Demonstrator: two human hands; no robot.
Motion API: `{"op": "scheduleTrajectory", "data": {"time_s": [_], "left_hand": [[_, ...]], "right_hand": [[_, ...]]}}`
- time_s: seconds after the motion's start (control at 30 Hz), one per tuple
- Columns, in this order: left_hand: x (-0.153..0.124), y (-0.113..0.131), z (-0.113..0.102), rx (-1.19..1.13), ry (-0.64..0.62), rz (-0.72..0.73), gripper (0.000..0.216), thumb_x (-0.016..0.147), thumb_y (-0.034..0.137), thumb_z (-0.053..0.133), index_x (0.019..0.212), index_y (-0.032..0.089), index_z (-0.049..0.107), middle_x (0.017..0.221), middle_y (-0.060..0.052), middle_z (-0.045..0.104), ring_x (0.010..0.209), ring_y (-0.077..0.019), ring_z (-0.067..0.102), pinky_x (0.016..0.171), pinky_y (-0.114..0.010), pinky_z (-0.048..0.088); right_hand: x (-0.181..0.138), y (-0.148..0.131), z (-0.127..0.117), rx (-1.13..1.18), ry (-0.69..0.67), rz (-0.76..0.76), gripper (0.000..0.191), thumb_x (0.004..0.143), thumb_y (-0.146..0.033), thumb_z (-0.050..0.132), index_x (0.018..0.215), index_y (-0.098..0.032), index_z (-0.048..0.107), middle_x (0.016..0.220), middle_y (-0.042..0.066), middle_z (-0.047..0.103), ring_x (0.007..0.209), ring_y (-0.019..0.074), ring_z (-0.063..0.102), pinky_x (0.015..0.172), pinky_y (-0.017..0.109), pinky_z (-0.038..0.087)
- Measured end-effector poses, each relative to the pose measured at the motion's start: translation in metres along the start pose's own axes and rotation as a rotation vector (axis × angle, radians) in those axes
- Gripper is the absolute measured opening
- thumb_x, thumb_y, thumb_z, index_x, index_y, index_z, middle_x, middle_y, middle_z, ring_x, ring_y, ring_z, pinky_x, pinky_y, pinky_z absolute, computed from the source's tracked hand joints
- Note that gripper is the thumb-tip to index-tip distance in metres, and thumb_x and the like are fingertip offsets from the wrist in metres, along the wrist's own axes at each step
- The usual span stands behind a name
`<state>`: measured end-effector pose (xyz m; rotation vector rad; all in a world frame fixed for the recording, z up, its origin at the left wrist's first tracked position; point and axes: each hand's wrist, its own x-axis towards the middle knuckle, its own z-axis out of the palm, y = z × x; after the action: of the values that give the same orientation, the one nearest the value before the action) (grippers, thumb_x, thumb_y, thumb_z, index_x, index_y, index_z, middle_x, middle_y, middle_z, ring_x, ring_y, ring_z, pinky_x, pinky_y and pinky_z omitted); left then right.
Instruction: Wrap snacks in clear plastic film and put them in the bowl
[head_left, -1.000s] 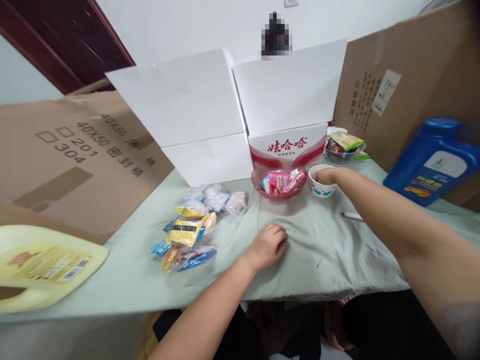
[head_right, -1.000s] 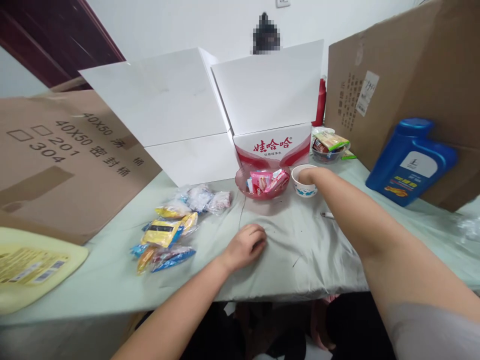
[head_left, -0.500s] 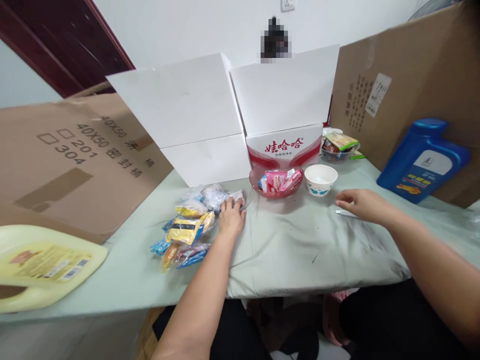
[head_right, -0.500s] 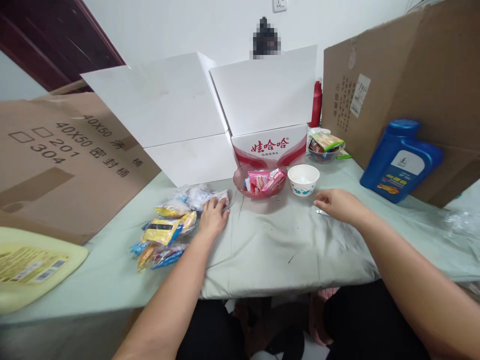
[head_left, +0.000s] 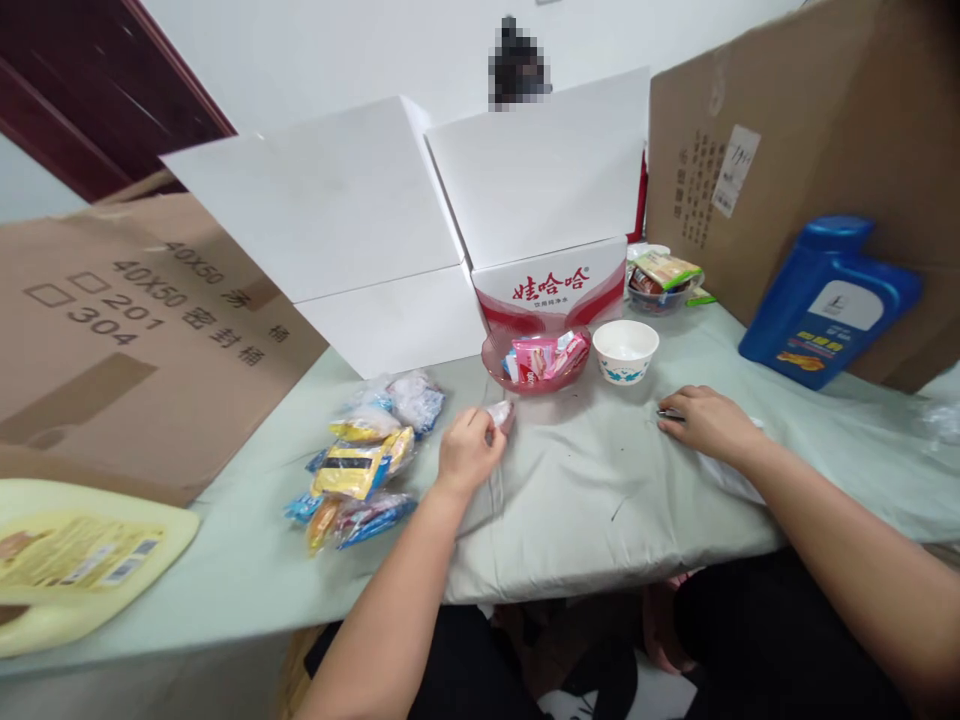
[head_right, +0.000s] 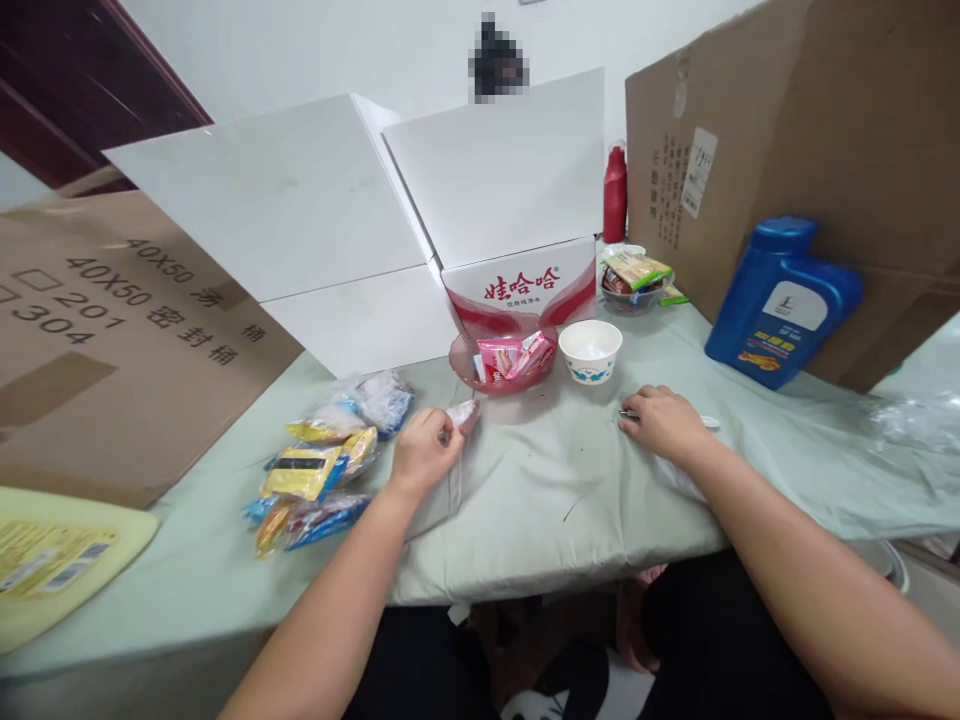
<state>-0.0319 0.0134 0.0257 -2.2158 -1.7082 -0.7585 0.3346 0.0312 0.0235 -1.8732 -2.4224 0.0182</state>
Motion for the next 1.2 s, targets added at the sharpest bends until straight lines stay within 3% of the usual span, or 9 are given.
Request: {"op": "scheduleTrajectory", "data": {"time_s": [0.13,0.2,0.27,0.43,0.63,0.97,1.03,1.1,1.2], "left_hand": [[-0.015,0.041,-0.006,-0.325,-0.089,0.191,0.012,0.082,0.016,0.055,0.071,0.021,0.052,0.074,-0.002,0.057,0.071,-0.0164,0.058,0.067,-0.028,0.048],[-0.021,0.057,-0.005,-0.458,-0.156,0.286,0.005,0.084,0.016,0.056,0.087,0.02,0.057,0.09,-0.005,0.062,0.087,-0.0182,0.062,0.077,-0.031,0.052],[-0.025,0.066,-0.002,-0.539,-0.221,0.345,0.031,0.081,0.015,0.061,0.111,0.02,0.056,0.113,-0.009,0.061,0.107,-0.0218,0.06,0.089,-0.036,0.052],[-0.026,0.06,0.009,-0.726,-0.292,0.136,0.072,0.075,0.014,0.07,0.137,0.026,0.037,0.129,-0.011,0.053,0.097,-0.019,0.063,0.079,-0.033,0.057],[-0.027,0.056,0.014,-0.84,-0.314,0.031,0.074,0.072,0.011,0.069,0.137,0.025,0.037,0.131,-0.011,0.051,0.088,-0.0148,0.061,0.072,-0.028,0.057],[-0.024,0.048,0.0,-0.51,-0.3,-0.012,0.04,0.079,0.02,0.065,0.119,0.021,0.06,0.119,-0.008,0.059,0.108,-0.0228,0.061,0.097,-0.038,0.05],[-0.025,0.051,0.004,-0.502,-0.33,-0.006,0.035,0.08,0.018,0.062,0.114,0.02,0.063,0.114,-0.008,0.06,0.103,-0.0216,0.063,0.095,-0.038,0.051],[-0.026,0.054,0.008,-0.562,-0.317,0.068,0.033,0.079,0.013,0.059,0.111,0.019,0.064,0.112,-0.008,0.062,0.105,-0.0215,0.062,0.096,-0.038,0.05],[-0.026,0.058,0.011,-0.693,-0.272,0.168,0.031,0.079,0.008,0.053,0.105,0.018,0.066,0.111,-0.009,0.065,0.108,-0.0207,0.061,0.098,-0.037,0.049]], "right_hand": [[0.0,0.005,0.0,-0.048,-0.011,0.018,0.033,0.088,-0.02,0.048,0.116,-0.017,0.066,0.112,0.014,0.064,0.105,0.0277,0.058,0.09,0.037,0.043],[0.0,0.006,-0.002,-0.087,-0.026,0.067,0.034,0.088,-0.014,0.045,0.114,-0.017,0.065,0.107,0.014,0.065,0.102,0.029,0.058,0.087,0.039,0.043],[-0.001,0.003,-0.006,-0.083,-0.033,0.078,0.033,0.088,-0.011,0.043,0.111,-0.016,0.065,0.102,0.014,0.065,0.097,0.0286,0.06,0.083,0.039,0.044],[-0.016,-0.044,-0.012,0.166,0.16,-0.245,0.035,0.092,-0.014,0.042,0.124,-0.015,0.058,0.113,0.013,0.06,0.091,0.0205,0.06,0.078,0.03,0.045],[-0.026,-0.117,-0.008,0.133,0.121,-0.625,0.038,0.093,-0.012,0.043,0.128,-0.016,0.056,0.101,0.012,0.061,0.086,0.0206,0.057,0.072,0.033,0.042],[-0.002,-0.052,-0.011,-0.041,0.01,-0.115,0.026,0.092,-0.016,0.047,0.105,-0.014,0.069,0.096,0.015,0.065,0.093,0.028,0.061,0.077,0.037,0.045],[-0.006,-0.058,-0.008,0.048,0.101,-0.206,0.032,0.089,-0.029,0.058,0.116,-0.013,0.064,0.113,0.018,0.062,0.107,0.032,0.056,0.087,0.043,0.044],[-0.013,-0.074,-0.004,0.2,0.17,-0.435,0.061,0.08,-0.042,0.07,0.132,-0.014,0.053,0.133,0.019,0.053,0.121,0.0334,0.048,0.096,0.046,0.042],[-0.019,-0.099,0.002,0.344,0.173,-0.669,0.072,0.076,-0.043,0.073,0.136,-0.014,0.047,0.133,0.018,0.054,0.12,0.0315,0.05,0.096,0.045,0.043]]}}
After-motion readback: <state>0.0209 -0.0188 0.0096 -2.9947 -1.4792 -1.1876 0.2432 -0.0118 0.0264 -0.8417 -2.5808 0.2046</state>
